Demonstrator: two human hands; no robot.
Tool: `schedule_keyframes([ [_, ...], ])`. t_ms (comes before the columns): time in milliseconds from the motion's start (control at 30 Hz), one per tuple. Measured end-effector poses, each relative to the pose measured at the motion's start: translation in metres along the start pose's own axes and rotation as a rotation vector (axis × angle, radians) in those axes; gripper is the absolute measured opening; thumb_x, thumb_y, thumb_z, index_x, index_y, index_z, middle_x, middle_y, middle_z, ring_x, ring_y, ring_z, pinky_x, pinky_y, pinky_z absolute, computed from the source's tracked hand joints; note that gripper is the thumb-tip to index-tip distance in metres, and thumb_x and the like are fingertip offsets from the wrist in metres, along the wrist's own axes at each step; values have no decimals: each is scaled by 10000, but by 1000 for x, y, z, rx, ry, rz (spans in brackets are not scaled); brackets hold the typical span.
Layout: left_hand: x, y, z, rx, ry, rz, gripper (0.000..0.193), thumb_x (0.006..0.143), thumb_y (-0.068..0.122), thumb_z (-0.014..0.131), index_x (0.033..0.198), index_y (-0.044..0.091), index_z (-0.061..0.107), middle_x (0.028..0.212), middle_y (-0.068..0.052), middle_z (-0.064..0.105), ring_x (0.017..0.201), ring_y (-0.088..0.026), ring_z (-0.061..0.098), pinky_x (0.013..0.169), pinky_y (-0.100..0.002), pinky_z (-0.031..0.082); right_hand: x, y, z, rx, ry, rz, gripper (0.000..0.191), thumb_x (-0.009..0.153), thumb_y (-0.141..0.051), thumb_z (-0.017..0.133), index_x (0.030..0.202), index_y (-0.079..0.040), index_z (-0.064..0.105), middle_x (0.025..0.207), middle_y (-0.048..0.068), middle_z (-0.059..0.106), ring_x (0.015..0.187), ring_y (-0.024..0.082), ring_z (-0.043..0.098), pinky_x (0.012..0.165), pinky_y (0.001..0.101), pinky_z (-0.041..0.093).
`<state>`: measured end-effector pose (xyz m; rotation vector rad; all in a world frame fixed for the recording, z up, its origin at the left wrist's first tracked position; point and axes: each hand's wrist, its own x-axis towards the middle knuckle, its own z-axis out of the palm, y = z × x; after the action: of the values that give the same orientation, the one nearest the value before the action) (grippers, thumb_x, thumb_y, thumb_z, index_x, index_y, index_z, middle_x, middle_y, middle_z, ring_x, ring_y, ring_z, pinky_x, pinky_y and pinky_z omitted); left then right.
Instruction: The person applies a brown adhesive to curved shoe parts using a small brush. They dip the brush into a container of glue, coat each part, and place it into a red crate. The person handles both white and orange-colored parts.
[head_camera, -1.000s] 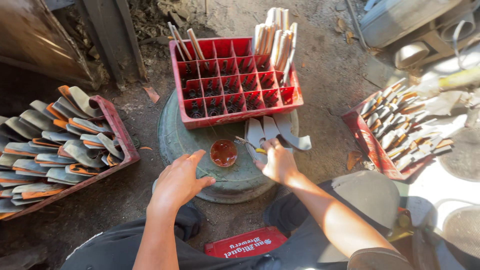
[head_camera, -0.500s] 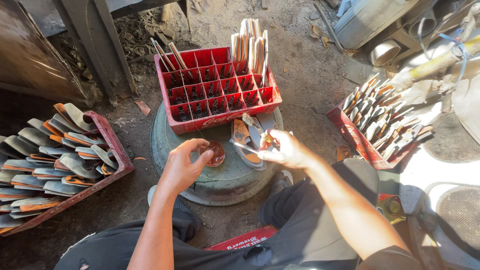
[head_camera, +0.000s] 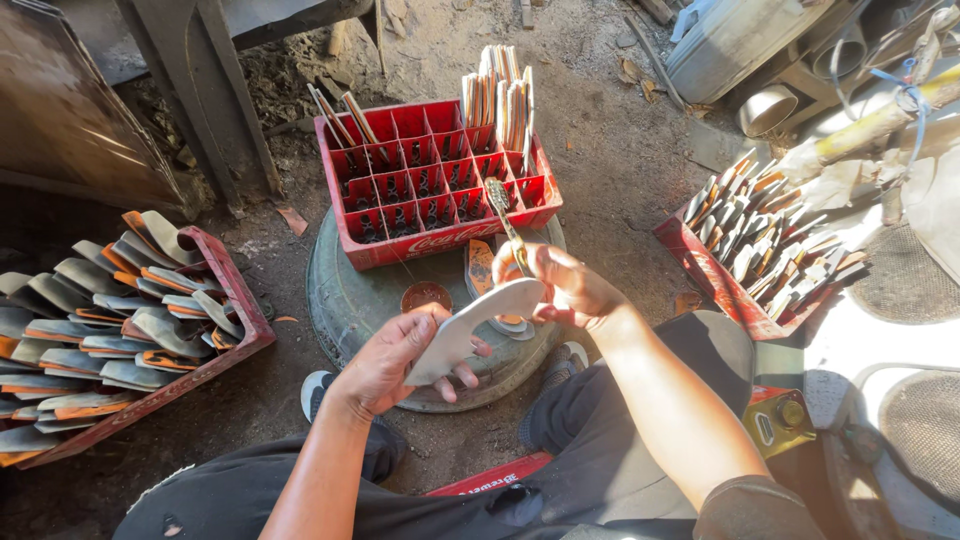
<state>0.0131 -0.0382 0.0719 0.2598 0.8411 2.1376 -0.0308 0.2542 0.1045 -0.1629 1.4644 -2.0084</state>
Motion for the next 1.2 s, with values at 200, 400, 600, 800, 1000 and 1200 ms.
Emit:
schedule_keyframes([
  [200,-19,31,-5,118,252,111,551,1047,389,444,1376,-39,556,1200,-261,710,905,-270,742,622,-314,585,31,47,-7,-315,441,161,432,1015,-461,501,1169,-68,593,775,166,612,514,147,508,431,280,371],
  [400,-42,59,-13,117,526,299,608,1078,449,346,1294,-65,590,1160,-220,723,854,-253,724,580,-297,544,37,121,13,-1327,430,160,258,923,-86,584,1157,9,534,943,288,654,882,467,654,777,548,504],
  [600,-46,56,-17,62,611,358,655,1066,555,378,1266,-25,608,955,-154,692,765,-210,672,614,-308,549,52,151,24,-1510,397,-25,295,867,-42,578,1160,-68,596,1029,269,657,934,460,665,777,562,523],
  [800,-41,51,-22,111,661,371,673,1038,594,416,1245,-4,645,931,-119,688,697,-134,591,577,-288,483,58,146,28,-1537,343,125,349,884,-106,605,1232,-80,608,1043,253,669,960,451,673,815,552,527],
  [1000,-40,51,-21,105,687,372,649,1024,588,432,1211,3,643,872,-106,676,678,-144,609,558,-302,503,44,116,21,-1298,361,248,284,875,-169,578,1078,-18,708,943,272,719,912,433,708,887,480,545],
  [1200,-35,45,-22,191,753,336,617,1024,571,433,1183,15,649,819,-86,656,615,-135,605,494,-294,498,3,121,28,-1371,414,378,269,893,-207,580,1033,-23,717,866,294,710,855,462,701,837,532,543],
])
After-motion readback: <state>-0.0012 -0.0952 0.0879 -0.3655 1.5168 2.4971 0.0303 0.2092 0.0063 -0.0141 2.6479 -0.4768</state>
